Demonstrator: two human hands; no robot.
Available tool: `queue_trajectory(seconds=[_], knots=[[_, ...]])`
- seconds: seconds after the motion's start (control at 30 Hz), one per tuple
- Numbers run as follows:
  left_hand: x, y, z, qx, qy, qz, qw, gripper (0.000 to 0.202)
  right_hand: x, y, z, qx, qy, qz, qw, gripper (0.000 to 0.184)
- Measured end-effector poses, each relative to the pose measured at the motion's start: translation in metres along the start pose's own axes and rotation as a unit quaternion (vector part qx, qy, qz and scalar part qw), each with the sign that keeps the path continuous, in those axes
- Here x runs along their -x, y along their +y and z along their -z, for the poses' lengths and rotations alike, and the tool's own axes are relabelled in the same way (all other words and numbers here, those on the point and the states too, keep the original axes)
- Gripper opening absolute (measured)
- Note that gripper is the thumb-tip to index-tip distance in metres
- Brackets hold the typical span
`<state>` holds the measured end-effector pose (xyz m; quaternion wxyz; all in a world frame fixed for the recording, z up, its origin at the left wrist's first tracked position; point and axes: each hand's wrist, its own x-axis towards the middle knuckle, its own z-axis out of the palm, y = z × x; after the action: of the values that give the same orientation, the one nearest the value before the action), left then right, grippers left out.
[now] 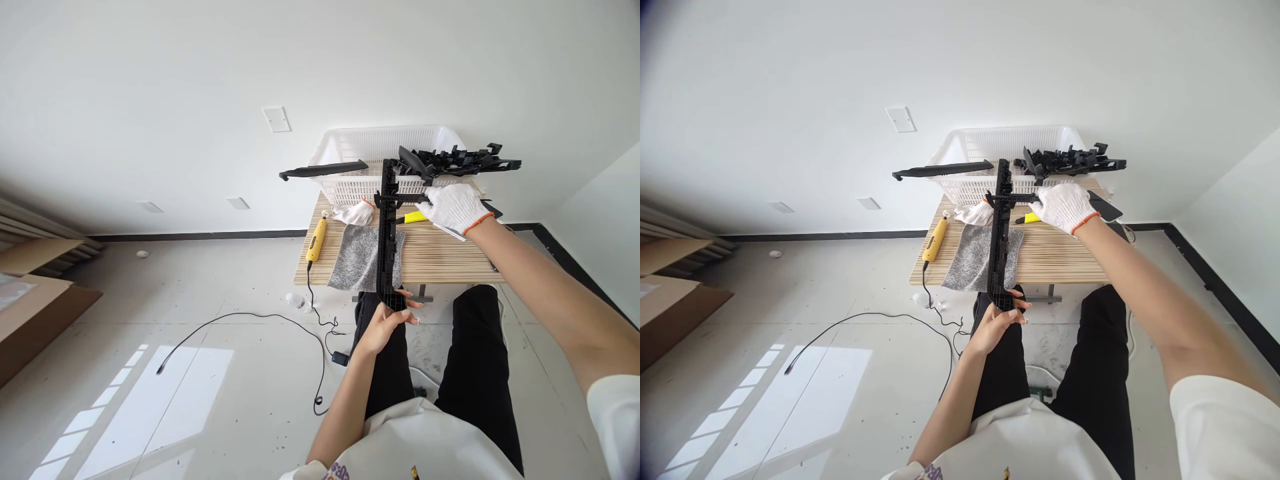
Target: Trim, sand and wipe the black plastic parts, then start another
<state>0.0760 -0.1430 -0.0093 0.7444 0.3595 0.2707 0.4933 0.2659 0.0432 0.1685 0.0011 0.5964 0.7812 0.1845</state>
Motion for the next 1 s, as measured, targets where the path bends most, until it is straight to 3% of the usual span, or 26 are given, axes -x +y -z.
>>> queue_trajectory(seconds=[0.13,0.23,0.3,0.4,0.47,0.57,0.83,1.0], knots=[[0.000,0.001,0.000,0.011,0.001,0.000,1.000,0.052,0.038,-0.006,0.003,-0.022,0.081,-0.020,0.996,0.062],[0.000,0.000,0.001,0.013,0.000,0.001,1.000,0.052,0.077,-0.011,-0.011,-0.068,0.090,-0.092,0.989,0.055],[0.000,0.000,0.001,0.012,0.002,0.001,1.000,0.053,0.099,-0.014,-0.024,-0.122,0.040,-0.157,0.979,0.054],[0.001,-0.001,0.001,0.011,0.004,-0.001,1.000,0.053,0.117,-0.014,-0.044,-0.220,-0.090,-0.213,0.948,0.057],[0.001,-0.002,0.002,0.006,0.005,-0.003,1.000,0.053,0.121,-0.013,-0.053,-0.256,-0.151,-0.221,0.929,0.058],[0.000,-0.004,0.002,-0.004,0.007,-0.004,1.000,0.053,0.120,-0.010,-0.059,-0.278,-0.182,-0.225,0.916,0.060],[0.000,-0.004,0.000,-0.017,0.016,-0.002,1.000,0.054,0.113,-0.009,-0.054,-0.254,-0.191,-0.210,0.924,0.063],[-0.001,-0.003,-0.003,-0.016,0.027,-0.010,0.999,0.055,0.098,-0.011,-0.051,-0.211,-0.199,-0.191,0.938,0.086]])
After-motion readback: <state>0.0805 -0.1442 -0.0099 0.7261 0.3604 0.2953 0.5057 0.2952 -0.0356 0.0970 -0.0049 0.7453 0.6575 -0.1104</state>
